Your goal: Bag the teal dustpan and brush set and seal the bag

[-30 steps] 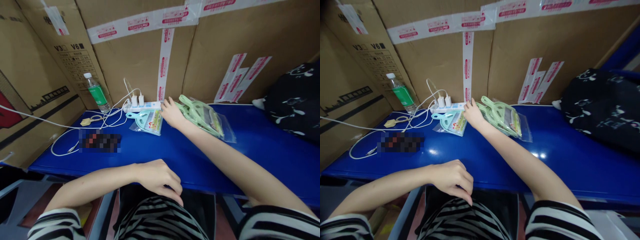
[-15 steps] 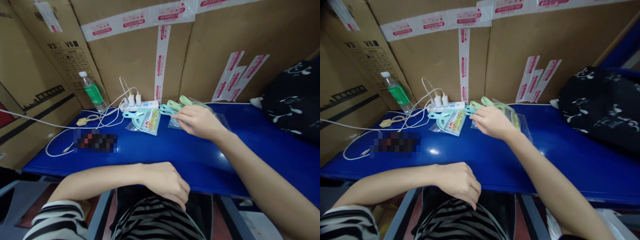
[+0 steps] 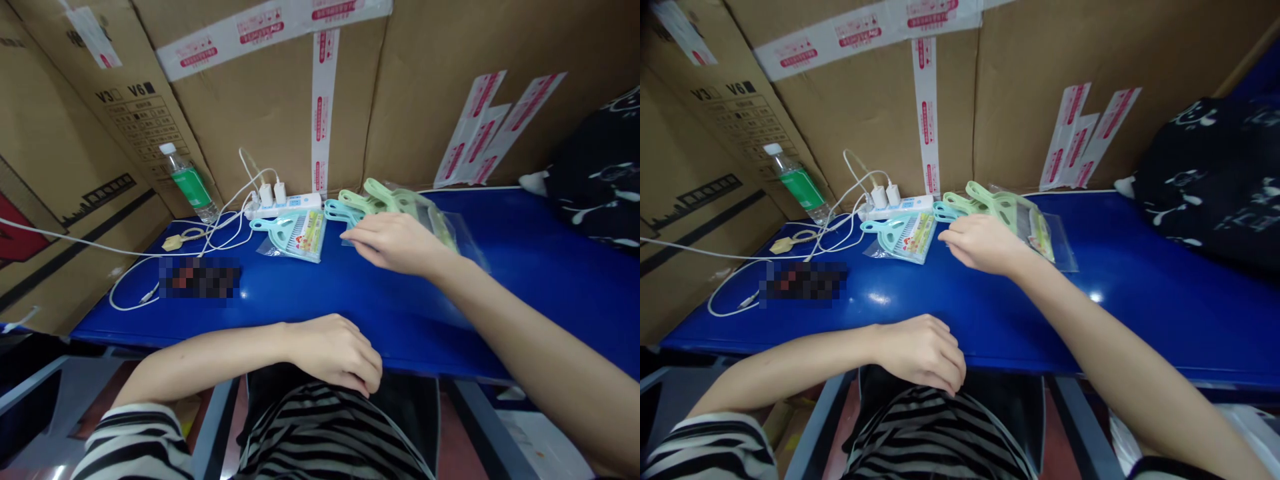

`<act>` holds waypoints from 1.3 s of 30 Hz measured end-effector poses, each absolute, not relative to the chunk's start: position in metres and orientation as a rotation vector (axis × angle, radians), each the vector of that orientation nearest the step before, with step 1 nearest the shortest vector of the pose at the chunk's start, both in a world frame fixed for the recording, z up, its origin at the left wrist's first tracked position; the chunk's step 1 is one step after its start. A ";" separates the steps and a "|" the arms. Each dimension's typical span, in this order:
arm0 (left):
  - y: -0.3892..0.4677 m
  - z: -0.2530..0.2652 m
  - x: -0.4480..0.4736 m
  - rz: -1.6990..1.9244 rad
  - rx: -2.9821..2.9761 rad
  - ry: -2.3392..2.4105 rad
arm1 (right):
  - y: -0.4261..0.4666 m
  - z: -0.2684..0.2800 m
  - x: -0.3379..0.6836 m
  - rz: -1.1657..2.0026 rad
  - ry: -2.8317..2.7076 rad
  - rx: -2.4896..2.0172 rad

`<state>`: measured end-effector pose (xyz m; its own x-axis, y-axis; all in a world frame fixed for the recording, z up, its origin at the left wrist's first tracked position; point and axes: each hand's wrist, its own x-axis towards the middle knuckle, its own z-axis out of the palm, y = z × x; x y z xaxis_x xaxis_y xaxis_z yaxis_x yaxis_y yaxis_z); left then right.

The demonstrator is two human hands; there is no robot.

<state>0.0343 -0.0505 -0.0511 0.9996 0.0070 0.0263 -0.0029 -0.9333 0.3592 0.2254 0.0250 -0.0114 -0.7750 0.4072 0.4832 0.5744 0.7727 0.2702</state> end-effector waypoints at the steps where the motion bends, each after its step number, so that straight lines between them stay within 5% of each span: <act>1: -0.051 -0.051 0.034 0.035 2.777 -0.002 | 0.023 -0.013 0.222 -0.568 -2.582 -0.712; 39: -0.051 -0.055 0.034 0.146 2.739 0.026 | 0.014 -0.031 0.200 -0.282 -2.814 -0.698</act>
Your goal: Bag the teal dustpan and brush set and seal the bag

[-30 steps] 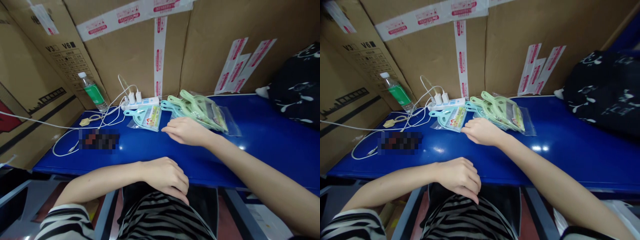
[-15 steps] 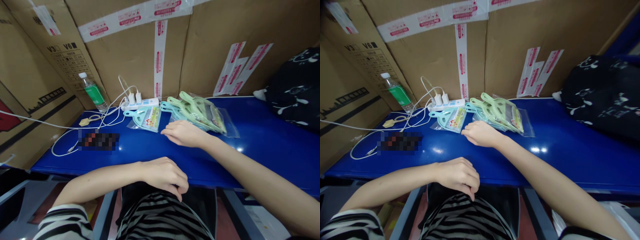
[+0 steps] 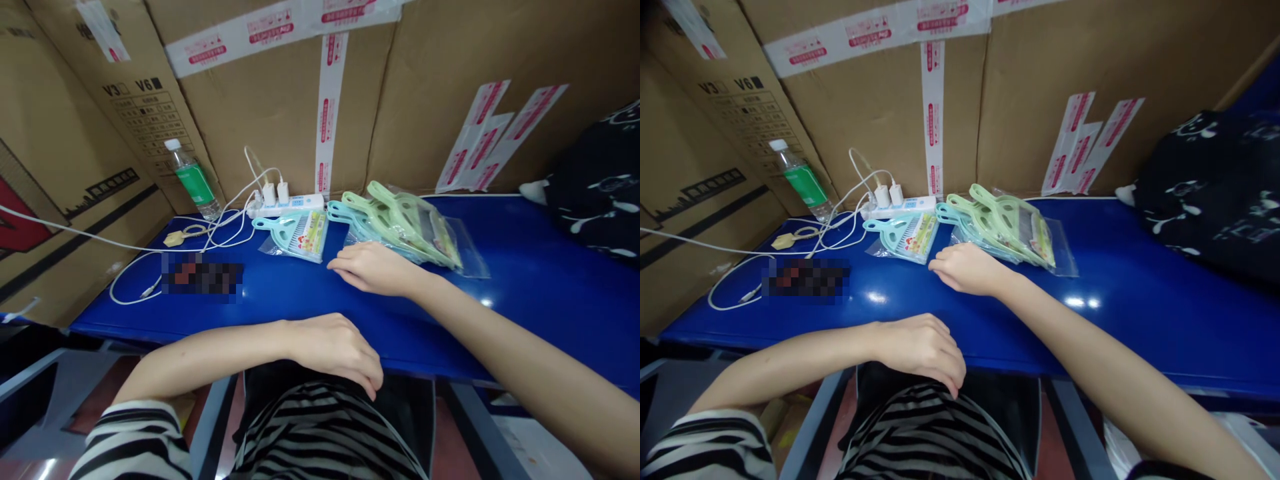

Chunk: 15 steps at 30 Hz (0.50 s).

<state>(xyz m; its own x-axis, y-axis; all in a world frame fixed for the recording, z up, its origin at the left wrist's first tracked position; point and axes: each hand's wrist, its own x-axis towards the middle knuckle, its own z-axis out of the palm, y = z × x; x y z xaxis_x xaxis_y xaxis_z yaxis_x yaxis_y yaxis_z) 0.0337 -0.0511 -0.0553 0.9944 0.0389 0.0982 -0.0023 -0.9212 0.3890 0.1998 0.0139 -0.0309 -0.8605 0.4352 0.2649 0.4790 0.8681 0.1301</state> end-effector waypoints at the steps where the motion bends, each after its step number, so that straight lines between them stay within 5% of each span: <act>1: -0.051 -0.055 0.033 0.141 2.740 0.026 | 0.014 -0.032 0.200 -0.273 -2.815 -0.697; 15: -0.050 -0.056 0.031 0.263 2.813 0.018 | 0.009 -0.036 0.195 -0.270 -2.818 -0.618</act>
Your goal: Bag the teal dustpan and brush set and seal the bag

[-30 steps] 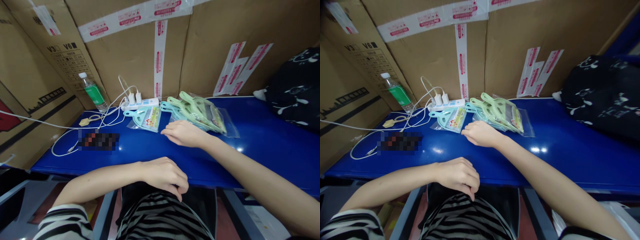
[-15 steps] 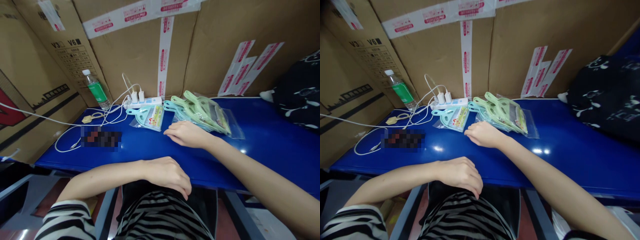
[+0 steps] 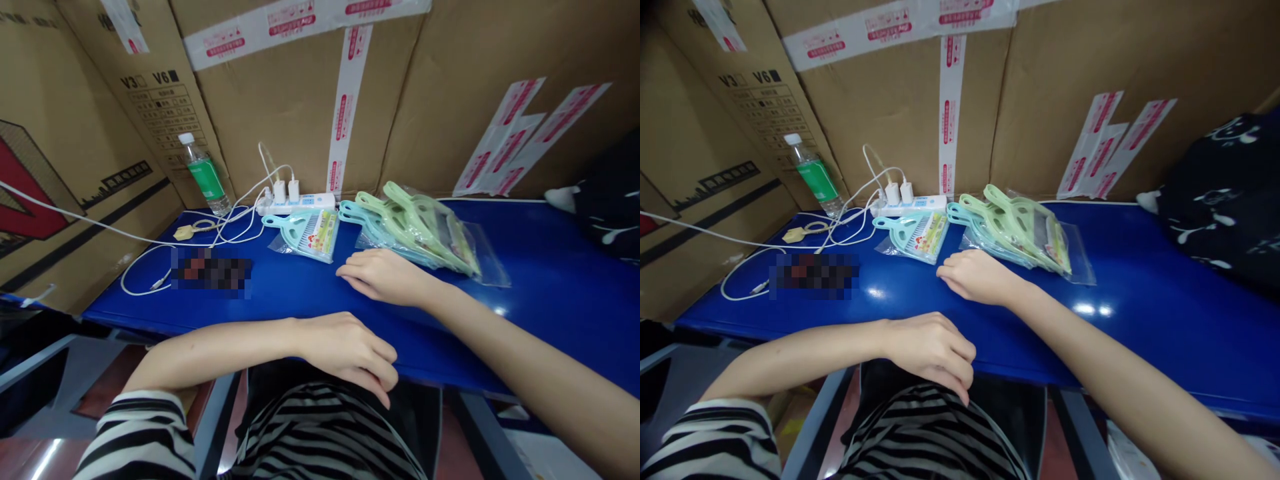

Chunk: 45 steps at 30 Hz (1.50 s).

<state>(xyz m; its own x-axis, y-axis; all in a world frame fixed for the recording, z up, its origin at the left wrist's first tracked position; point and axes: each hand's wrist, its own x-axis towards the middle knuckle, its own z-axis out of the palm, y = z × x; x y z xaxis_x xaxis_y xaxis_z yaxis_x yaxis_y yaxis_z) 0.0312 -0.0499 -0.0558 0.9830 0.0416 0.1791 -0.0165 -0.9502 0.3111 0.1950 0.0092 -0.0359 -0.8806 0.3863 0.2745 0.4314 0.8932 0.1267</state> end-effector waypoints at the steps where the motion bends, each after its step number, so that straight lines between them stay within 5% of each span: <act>1: -0.050 -0.056 0.031 0.286 2.825 0.020 | 0.008 -0.036 0.194 -0.273 -2.820 -0.611; 45: -0.047 -0.060 0.029 0.335 3.078 0.063 | 0.006 -0.026 0.192 -0.254 -2.958 -0.755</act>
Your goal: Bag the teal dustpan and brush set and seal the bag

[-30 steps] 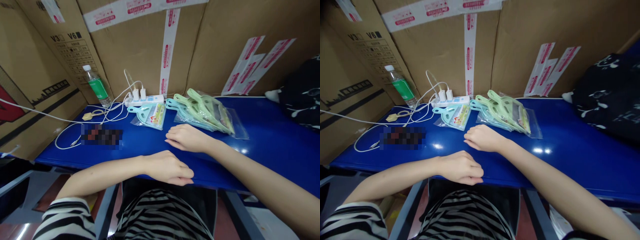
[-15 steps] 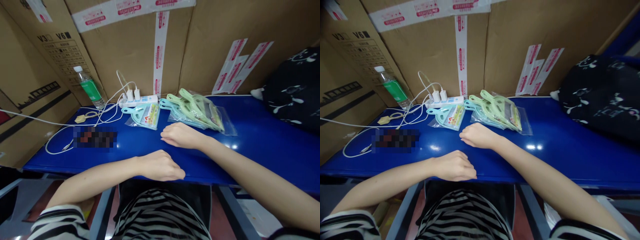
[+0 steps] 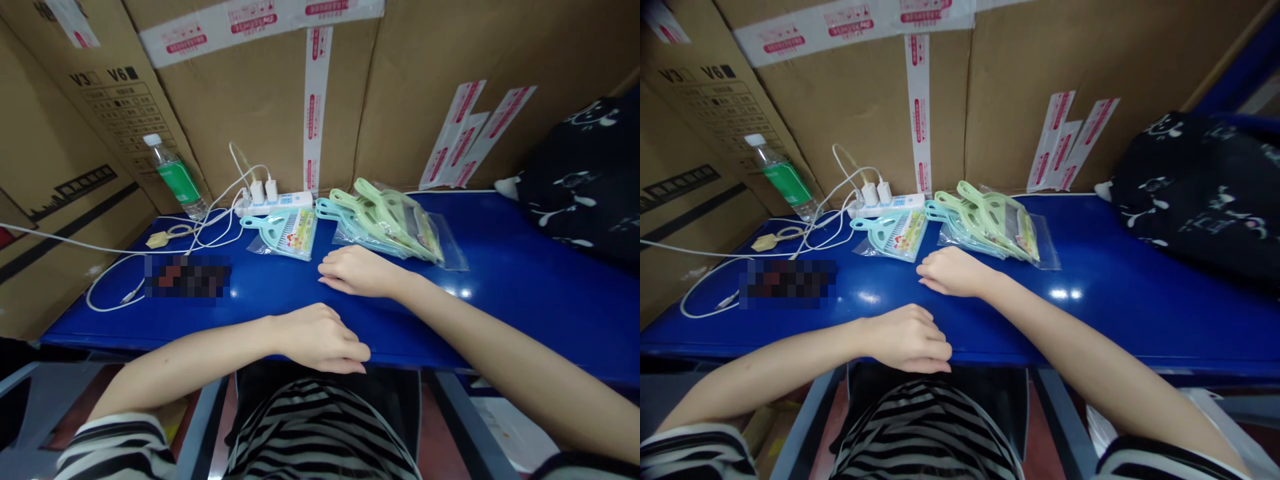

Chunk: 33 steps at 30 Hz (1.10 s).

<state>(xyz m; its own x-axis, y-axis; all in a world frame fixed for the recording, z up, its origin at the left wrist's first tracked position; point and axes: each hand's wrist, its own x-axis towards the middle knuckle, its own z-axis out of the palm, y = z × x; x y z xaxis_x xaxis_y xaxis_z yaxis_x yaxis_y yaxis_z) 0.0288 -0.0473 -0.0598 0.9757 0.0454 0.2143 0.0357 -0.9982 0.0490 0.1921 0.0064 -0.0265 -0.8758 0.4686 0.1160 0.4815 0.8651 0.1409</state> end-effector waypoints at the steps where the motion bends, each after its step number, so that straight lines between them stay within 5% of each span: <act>1: -0.047 -0.060 0.029 0.323 3.074 0.065 | 0.007 -0.027 0.192 -0.254 -2.954 -0.752; 33: -0.048 -0.060 0.029 0.291 3.061 0.091 | 0.008 -0.026 0.193 -0.245 -2.960 -0.779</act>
<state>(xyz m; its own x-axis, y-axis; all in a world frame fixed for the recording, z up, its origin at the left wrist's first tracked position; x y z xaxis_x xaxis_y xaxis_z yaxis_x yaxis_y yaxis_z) 0.0285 -0.0477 -0.0603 0.9803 0.0652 0.1862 0.0529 -0.9961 0.0706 0.1935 0.0075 -0.0265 -0.8690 0.4827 0.1088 0.4941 0.8588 0.1358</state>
